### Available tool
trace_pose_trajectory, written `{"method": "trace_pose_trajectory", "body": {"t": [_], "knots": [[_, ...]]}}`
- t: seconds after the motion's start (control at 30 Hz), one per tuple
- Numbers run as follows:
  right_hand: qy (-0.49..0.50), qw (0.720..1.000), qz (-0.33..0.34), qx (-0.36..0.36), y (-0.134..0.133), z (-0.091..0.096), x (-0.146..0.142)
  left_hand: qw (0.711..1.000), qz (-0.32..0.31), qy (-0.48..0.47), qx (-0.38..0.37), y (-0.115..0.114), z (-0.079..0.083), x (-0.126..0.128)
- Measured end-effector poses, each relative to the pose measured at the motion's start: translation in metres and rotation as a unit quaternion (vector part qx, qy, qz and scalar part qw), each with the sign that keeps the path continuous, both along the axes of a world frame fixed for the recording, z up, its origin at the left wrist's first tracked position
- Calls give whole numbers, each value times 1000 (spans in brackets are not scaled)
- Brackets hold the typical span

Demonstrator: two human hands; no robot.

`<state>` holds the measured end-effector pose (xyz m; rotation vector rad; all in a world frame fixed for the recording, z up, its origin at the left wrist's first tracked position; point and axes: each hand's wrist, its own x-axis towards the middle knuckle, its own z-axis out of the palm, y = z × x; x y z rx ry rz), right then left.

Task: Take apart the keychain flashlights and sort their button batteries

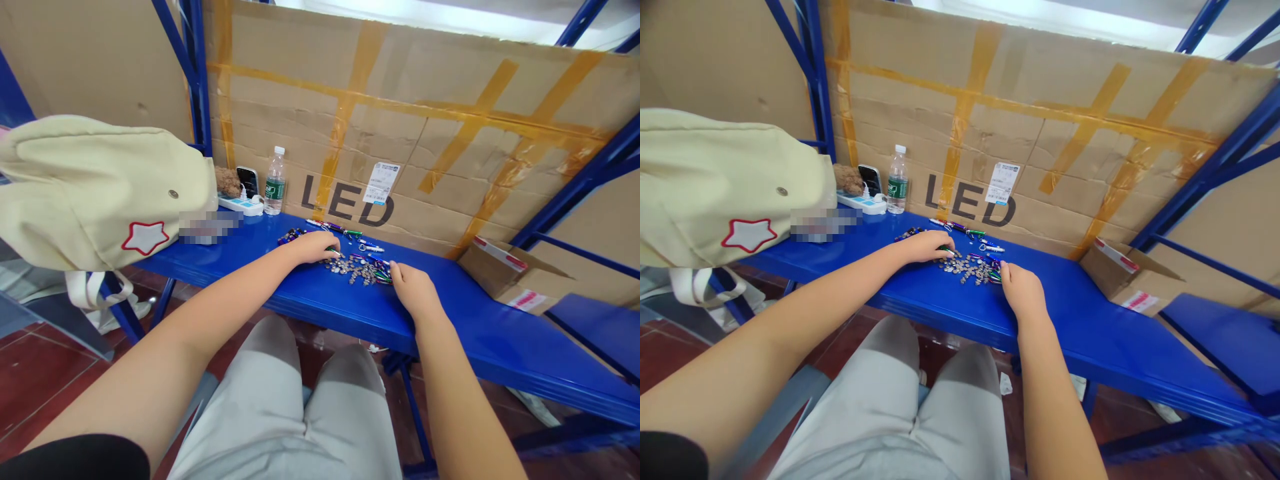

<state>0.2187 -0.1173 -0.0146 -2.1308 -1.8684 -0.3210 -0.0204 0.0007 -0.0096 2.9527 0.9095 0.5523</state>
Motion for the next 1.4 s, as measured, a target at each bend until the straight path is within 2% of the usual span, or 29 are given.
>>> {"method": "trace_pose_trajectory", "body": {"t": [0.13, 0.33, 0.53, 0.63, 0.83, 0.93, 1.23, 1.4], "knots": [[-5, 1000, -10, -18, -8, -6, 9, 1000, -8, 12, 28, 5, -2, -1], [-14, 999, -3, -34, -11, -9, 8, 998, -18, 26, 54, 9, -4, -2], [-16, 999, -8, -45, -10, -10, 7, 998, 22, 26, 47, 13, -3, -3], [-11, 999, -13, -40, -10, -10, 7, 998, 60, 14, 32, 20, 4, -17], [11, 999, -28, -14, -12, -9, 8, 988, 153, -15, 8, 36, 17, -67], [25, 999, -34, -3, -12, -8, 8, 985, 173, -11, -12, 38, 18, -77], [57, 998, -24, 16, -12, -10, 10, 988, 133, -6, -73, 24, 11, -55], [72, 997, -13, 33, -11, -11, 11, 985, 158, -45, -57, 27, 16, -59]]}}
